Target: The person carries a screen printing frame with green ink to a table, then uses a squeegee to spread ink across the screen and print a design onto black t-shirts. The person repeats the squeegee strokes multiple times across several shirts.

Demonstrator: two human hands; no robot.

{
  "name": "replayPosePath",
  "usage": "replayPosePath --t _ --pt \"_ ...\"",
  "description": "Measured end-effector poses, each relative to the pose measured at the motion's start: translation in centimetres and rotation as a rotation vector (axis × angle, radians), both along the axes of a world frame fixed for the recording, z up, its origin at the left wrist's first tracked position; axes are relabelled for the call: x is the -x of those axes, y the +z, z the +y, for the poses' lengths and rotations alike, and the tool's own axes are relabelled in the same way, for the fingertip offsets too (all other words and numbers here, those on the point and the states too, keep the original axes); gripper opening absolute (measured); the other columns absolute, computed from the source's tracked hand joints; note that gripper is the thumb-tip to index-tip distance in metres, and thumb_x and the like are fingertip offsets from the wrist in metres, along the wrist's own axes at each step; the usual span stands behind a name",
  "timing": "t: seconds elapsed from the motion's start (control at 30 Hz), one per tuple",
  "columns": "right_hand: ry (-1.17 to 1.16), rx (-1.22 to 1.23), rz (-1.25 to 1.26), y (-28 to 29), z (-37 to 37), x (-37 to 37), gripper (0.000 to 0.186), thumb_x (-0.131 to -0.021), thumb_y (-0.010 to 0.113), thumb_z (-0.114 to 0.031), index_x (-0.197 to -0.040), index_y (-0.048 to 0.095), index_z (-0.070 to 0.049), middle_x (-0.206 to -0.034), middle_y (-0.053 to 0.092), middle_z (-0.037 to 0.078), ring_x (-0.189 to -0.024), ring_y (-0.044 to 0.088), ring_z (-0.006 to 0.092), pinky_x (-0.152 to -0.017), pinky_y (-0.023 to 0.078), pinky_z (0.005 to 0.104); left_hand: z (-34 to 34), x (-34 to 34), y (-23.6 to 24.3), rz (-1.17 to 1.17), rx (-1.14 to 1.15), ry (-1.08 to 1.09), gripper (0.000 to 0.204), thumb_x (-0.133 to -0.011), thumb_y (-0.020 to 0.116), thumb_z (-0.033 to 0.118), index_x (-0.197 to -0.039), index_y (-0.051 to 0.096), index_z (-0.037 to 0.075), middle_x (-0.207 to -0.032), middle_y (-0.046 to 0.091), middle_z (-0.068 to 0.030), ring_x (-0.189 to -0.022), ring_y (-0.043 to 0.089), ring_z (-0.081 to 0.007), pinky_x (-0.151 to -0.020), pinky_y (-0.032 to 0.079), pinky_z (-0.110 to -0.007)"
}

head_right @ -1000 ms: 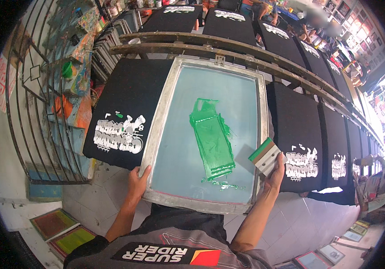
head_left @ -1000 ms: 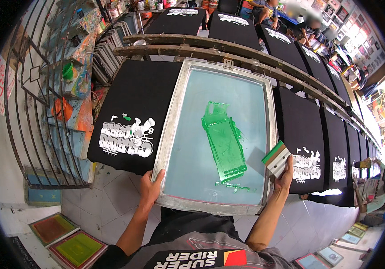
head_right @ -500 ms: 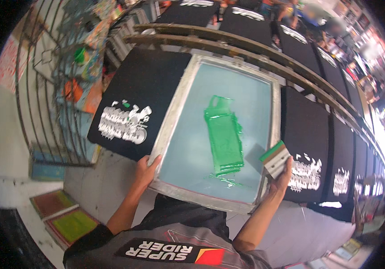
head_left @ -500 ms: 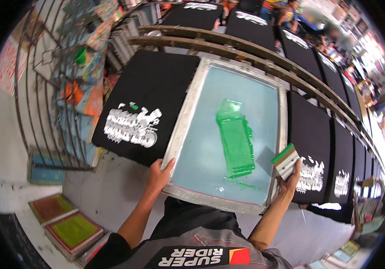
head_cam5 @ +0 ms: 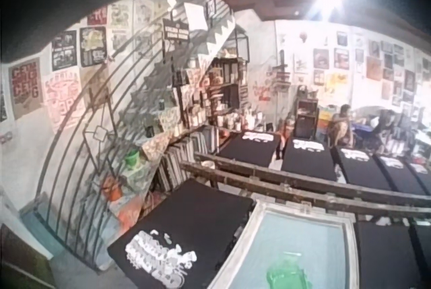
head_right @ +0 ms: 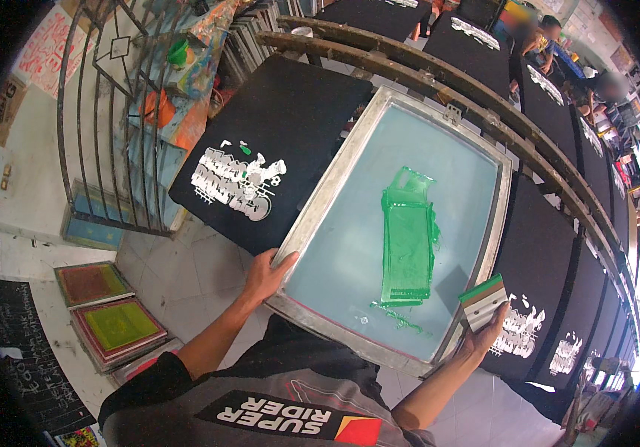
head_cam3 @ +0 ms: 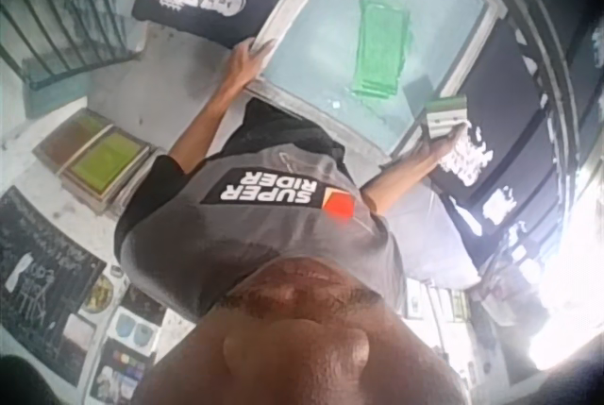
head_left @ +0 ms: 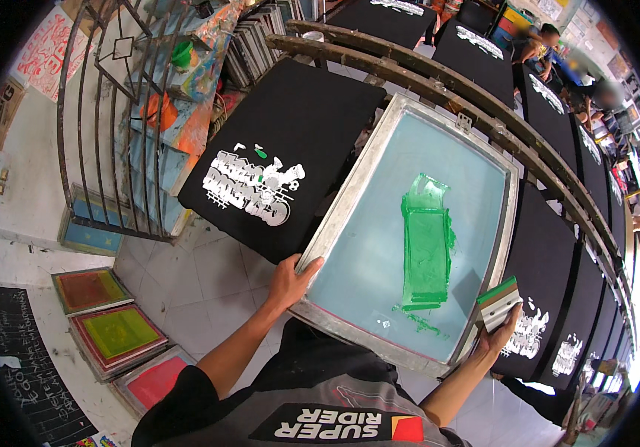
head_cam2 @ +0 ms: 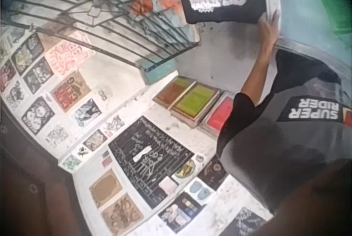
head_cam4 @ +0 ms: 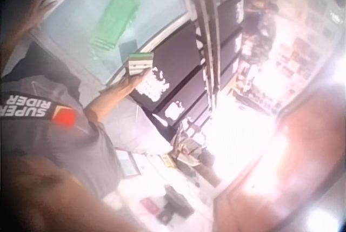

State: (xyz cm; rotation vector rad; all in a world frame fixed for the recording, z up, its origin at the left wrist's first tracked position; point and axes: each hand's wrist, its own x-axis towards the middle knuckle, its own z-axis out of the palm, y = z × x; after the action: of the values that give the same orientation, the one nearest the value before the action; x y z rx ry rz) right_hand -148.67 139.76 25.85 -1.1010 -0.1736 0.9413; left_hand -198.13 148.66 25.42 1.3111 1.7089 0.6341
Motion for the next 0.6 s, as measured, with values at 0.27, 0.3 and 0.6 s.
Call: replayPosePath --t 0.27,0.3,0.6 --pt "0.019 0.03 -0.003 -0.1 -0.7 -1.3 0.048 -0.103 0.061 -0.044 -0.136 0.059 -0.009 -0.131 0.066 0.007 -0.119 0.064 0.0229 -0.1 0.053 0.0416 -0.2 -0.8 -0.3 -0.007 -0.014 -0.008 0.064 -0.094 0.069 0.052 -0.103 0.072 -0.011 -0.087 0.074 -0.0212 -0.079 0.072 -0.0247 -0.073 0.054 -0.039" --pt "-0.003 0.036 -0.007 -0.1 -0.6 -1.3 0.049 -0.103 0.061 -0.044 -0.136 0.059 -0.009 -0.132 0.066 0.007 -0.119 0.064 0.0232 -0.1 0.053 0.0419 -0.1 -0.9 -0.1 0.004 0.003 -0.013 0.064 -0.094 0.069 0.052 -0.104 0.071 -0.011 -0.087 0.075 -0.0215 -0.08 0.072 -0.0249 -0.074 0.054 -0.039" --pt "0.011 0.035 0.011 -1.2 -0.2 -1.8 0.049 -0.103 0.061 -0.044 -0.137 0.059 -0.008 -0.131 0.066 0.008 -0.117 0.065 0.0251 -0.099 0.054 0.045 -0.1 -1.2 -0.4 -0.041 0.011 0.028 0.062 -0.093 0.07 0.053 -0.103 0.072 -0.008 -0.085 0.074 -0.0206 -0.078 0.072 -0.0269 -0.073 0.054 -0.038"
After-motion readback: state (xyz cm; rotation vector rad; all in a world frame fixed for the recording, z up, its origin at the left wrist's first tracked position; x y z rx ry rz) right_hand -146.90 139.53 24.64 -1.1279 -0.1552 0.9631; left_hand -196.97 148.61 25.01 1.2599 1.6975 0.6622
